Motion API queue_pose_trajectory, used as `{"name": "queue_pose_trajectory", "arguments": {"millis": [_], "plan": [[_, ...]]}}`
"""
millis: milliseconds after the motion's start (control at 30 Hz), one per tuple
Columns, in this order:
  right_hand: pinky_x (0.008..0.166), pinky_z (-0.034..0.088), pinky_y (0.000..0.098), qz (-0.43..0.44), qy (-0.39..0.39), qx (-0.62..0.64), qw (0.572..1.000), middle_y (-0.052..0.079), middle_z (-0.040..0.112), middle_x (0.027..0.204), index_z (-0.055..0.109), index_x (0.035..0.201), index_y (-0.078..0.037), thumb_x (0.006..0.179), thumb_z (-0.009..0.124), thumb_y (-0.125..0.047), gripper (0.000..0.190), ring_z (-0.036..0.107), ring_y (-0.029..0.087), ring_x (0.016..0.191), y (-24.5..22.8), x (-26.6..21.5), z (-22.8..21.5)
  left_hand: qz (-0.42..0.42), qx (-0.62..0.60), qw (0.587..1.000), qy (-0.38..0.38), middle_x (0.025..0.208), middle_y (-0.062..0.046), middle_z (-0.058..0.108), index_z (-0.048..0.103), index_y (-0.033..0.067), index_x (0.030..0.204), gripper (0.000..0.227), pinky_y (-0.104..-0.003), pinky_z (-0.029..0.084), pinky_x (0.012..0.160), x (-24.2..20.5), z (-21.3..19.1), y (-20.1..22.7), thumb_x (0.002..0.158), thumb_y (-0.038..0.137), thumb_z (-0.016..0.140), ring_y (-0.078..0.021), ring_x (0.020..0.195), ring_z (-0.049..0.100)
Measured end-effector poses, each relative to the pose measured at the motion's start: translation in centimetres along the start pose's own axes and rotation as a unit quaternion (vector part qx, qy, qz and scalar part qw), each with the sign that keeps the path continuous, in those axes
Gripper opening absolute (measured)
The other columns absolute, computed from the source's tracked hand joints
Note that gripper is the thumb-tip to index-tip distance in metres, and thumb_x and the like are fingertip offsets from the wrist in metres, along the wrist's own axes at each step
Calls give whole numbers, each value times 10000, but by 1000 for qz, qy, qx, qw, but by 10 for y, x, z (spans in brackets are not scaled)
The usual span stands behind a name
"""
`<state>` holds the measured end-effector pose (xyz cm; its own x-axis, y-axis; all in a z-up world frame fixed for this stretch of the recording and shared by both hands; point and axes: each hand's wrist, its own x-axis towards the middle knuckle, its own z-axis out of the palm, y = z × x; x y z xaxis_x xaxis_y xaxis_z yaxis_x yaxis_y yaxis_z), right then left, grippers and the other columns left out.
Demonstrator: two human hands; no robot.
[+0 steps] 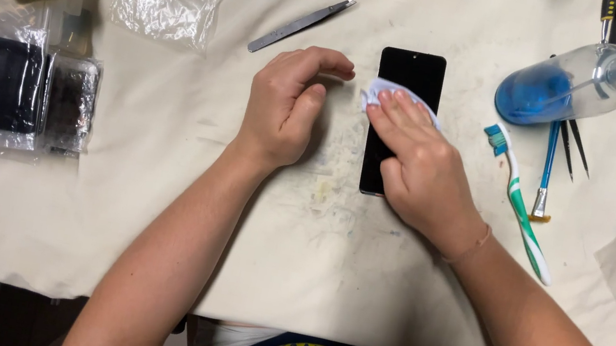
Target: The person cleans the screen of a smartphone with a spray and cloth, then wipes the edges with a toothbrush. They then unwrap a new screen assembly and use tweezers to peel a protective film from the ribbon cable on the back of the assembly.
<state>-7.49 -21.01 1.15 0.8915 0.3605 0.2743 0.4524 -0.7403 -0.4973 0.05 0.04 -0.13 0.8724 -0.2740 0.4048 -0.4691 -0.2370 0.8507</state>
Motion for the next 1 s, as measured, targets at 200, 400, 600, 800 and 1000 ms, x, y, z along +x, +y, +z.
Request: {"name": "queue_pose_trajectory", "arguments": {"millis": [200, 400, 600, 800, 1000], "plan": [[1220, 314, 477, 39, -7, 51, 998, 233, 578, 1469, 641, 1409, -10, 828, 410, -21, 626, 465, 384, 1431, 32, 40, 0, 110, 73, 988, 75, 897, 34, 734, 720, 182, 1053, 396, -403, 432, 1059, 1, 3, -8, 799, 149, 418, -192, 894, 707], [1228, 275, 495, 65, -5, 59, 996, 263, 534, 1495, 619, 1425, 15, 827, 423, -25, 631, 420, 397, 1454, 18, 41, 0, 104, 59, 990, 68, 883, 24, 739, 710, 165, 1110, 424, -410, 425, 1073, 1, 4, -9, 791, 164, 429, -193, 891, 714], [1243, 278, 459, 64, 0, 75, 995, 209, 563, 1500, 647, 1405, -37, 752, 415, -8, 694, 455, 375, 1448, -27, -25, 0, 104, 62, 991, 59, 875, -7, 738, 709, 137, 1105, 416, -415, 436, 1052, 1, 0, -5, 805, 151, 421, -217, 887, 723], [1256, 263, 417, 64, -14, 76, 995, 117, 576, 1513, 673, 1380, -98, 745, 427, -24, 685, 468, 297, 1459, -42, -77, -3, 95, 52, 993, 50, 865, -2, 735, 711, 136, 1105, 403, -404, 456, 1032, -1, -1, -5, 821, 164, 427, -227, 878, 718], [1219, 340, 429, 68, -2, 6, 998, 170, 604, 1470, 667, 1388, -63, 771, 447, -17, 656, 509, 336, 1415, -24, -60, -11, 100, 52, 993, 43, 856, -15, 731, 713, 127, 1101, 400, -395, 473, 1002, -2, 0, -3, 821, 160, 430, -241, 879, 718]]}}
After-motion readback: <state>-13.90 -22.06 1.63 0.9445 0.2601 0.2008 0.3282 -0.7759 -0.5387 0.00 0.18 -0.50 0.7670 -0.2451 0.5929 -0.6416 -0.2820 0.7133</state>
